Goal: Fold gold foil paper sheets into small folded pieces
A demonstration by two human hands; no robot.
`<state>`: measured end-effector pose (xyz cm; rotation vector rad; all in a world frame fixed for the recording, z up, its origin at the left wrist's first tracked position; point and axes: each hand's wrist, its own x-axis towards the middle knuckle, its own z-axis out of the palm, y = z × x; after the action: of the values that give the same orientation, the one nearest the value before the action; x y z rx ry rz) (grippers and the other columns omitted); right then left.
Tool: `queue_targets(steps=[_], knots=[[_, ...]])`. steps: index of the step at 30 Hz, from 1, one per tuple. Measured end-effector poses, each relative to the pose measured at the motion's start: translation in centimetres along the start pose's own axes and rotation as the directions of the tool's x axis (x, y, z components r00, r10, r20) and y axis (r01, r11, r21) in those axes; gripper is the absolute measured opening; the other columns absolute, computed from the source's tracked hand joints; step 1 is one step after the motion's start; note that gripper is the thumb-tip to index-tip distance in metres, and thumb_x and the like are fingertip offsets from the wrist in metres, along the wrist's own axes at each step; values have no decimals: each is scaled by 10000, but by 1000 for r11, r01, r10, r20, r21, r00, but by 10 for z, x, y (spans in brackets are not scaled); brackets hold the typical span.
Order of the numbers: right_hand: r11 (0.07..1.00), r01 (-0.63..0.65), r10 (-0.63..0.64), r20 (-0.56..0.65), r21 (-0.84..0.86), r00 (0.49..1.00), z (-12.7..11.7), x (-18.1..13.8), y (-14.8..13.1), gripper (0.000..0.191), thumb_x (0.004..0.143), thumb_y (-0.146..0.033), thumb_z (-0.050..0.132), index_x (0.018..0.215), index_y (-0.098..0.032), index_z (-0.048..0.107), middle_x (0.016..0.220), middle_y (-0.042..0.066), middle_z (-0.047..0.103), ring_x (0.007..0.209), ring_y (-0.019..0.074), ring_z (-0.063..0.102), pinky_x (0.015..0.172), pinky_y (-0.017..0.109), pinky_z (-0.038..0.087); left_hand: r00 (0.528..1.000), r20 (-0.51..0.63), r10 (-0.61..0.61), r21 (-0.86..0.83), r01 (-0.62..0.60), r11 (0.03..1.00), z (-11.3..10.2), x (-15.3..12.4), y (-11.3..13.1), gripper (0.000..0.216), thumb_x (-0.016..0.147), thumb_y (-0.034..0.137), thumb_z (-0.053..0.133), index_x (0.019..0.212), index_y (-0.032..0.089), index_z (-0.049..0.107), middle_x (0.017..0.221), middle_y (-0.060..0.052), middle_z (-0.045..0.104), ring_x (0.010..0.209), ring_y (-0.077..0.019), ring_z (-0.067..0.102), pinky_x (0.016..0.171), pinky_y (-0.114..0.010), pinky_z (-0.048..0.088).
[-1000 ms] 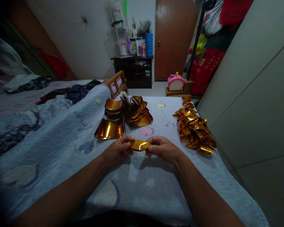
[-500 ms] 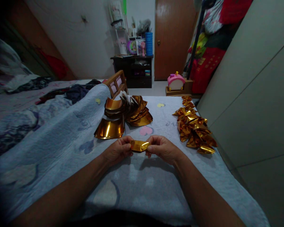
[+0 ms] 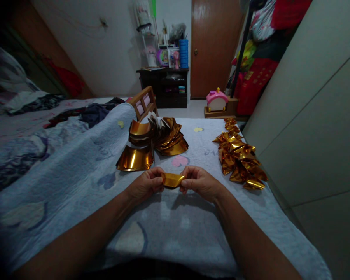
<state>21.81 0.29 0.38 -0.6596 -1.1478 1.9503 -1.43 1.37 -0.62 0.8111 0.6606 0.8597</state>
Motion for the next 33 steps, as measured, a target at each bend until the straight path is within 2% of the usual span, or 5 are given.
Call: queue_targets(steps=[8,18,26,31,33], knots=[[1000,1,-1,22,-17,1000,-2,0,1,300,721,-301,890,792,-166,632,772,3,706,641,113,649,612,226,503,1000,22,6,-19,-5,1000,4,-1,2,360,584,307,964,761,135,701,698,3,667,552,-81,574,499,-178,473],[995,22,-28,61,93,998,-3,-1,0,261,766,-269,862,845,-169,635,793,4,699,643,109,649,597,221,508,988,150,-18,-66,28,997,0,-6,7,331,670,310,926,803,120,691,747,-23,709,565,-97,651,617,-219,577],[995,16,-25,87,102,996,-2,-1,0,293,750,-287,879,835,-165,626,801,1,690,649,108,657,598,217,511,993,116,4,-61,3,998,5,-3,4,351,668,316,929,791,118,667,716,-3,680,521,-69,601,587,-207,577],[995,22,-30,73,101,997,-3,-1,1,297,741,-265,882,825,-170,613,830,-2,689,661,110,659,602,223,512,999,53,6,-29,-4,1000,5,-3,5,369,649,311,937,842,123,686,785,-12,683,644,-105,658,593,-198,574],[996,19,-25,64,90,998,-3,-1,1,304,738,-274,884,824,-171,611,835,0,690,661,111,658,601,228,510,999,51,12,-25,-11,1000,5,-3,6,370,654,321,933,835,121,680,768,-7,675,614,-95,639,599,-207,573]])
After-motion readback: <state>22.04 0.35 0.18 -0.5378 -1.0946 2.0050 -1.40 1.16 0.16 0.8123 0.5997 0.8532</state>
